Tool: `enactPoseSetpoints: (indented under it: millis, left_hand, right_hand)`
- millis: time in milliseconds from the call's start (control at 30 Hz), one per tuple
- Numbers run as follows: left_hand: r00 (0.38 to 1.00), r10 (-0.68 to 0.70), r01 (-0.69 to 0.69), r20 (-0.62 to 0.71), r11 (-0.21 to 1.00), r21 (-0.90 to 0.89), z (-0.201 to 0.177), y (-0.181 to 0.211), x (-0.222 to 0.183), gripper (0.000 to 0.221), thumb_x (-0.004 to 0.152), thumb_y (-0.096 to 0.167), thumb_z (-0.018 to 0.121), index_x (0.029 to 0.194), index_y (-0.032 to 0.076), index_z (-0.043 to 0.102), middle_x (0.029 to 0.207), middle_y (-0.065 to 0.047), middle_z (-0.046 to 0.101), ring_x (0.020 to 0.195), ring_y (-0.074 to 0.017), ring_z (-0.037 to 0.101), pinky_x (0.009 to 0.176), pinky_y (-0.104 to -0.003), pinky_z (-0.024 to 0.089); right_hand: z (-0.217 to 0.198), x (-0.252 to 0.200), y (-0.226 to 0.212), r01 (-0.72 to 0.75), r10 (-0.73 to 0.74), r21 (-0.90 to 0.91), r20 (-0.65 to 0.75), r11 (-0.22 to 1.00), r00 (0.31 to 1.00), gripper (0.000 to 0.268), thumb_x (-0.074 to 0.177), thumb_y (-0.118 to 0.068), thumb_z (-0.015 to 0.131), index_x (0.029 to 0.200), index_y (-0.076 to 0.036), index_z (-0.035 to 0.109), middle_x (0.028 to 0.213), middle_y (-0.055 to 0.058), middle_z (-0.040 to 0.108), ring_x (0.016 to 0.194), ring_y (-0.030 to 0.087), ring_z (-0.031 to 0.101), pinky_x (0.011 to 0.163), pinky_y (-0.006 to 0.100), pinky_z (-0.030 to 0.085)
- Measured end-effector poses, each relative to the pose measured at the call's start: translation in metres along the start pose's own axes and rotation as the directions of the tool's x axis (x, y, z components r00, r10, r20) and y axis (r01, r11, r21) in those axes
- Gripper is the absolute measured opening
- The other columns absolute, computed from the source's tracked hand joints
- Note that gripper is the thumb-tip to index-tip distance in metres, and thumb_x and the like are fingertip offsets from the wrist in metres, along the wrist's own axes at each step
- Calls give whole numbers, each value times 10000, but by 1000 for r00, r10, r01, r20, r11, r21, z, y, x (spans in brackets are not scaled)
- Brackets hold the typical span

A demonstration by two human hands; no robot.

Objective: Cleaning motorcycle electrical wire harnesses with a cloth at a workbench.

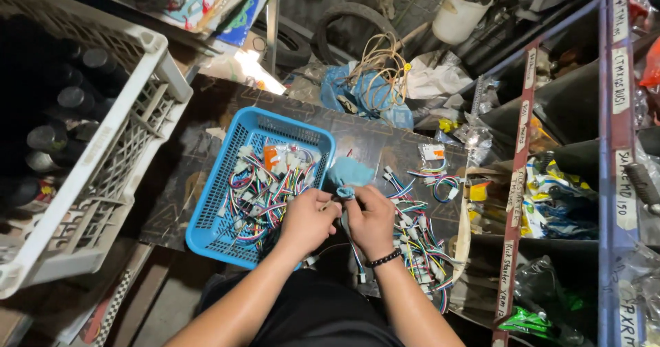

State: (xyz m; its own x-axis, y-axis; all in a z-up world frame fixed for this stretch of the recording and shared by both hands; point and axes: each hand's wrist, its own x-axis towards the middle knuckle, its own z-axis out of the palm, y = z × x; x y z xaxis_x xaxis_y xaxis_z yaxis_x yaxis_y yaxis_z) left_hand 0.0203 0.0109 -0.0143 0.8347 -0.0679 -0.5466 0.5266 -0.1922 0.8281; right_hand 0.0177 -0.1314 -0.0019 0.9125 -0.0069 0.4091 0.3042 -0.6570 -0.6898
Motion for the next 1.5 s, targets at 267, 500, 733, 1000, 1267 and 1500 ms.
enactPoseSetpoints:
  millis: [267,500,733,1000,1267,1500]
  left_hand:
    - [973,12,-35,-230,995,-94,-18,0,-16,370,880,230,672,1139,-32,701,788,-141,790,726,-264,762,658,-376,611]
    - [956,-47,119,-290,964,238,-33,-32,-2,641,838,408,720,1379,81,610,1429,-167,563,1310,-420,565,1111,-545,463]
    - [971,-20,88,-238,957,277,-12,-33,11,586,842,434,704,1351,153,631,1403,-146,571,1299,-414,572,1091,-527,479]
    - [992,41,0,-122,949,314,36,-16,6,559,853,413,701,1326,123,636,1345,-141,598,1284,-391,592,1064,-508,486]
    - [999,20,-6,-36,931,365,100,-10,12,553,858,380,719,1328,102,627,1323,-155,609,1261,-380,612,1069,-499,487]
    - [999,46,-31,-29,915,402,150,-15,35,551,839,376,729,1315,111,645,1288,-168,616,1246,-422,609,1059,-520,483]
  right_hand:
    - [5,-1,9,-212,229,229,-51,950,972,92,937,-54,685,882,-66,758,771,87,698,795,167,630,777,367,537]
    - [6,-11,26,-253,262,173,-33,952,964,185,991,-144,691,846,-31,716,790,127,640,819,220,646,824,373,514]
    - [1,-21,18,-499,532,354,4,791,847,285,1049,-218,600,883,-62,771,832,69,746,835,132,645,863,330,529]
    - [-36,-36,46,-645,730,472,6,601,684,356,1036,-266,620,778,-25,667,630,106,679,546,160,673,489,276,551]
    - [-83,-75,114,-741,794,316,-68,592,605,288,970,-264,705,768,-60,691,606,74,691,580,135,606,606,292,503]
    - [-106,-75,157,-842,844,73,0,534,536,223,874,-340,785,857,-120,751,643,24,665,617,170,609,599,318,487]
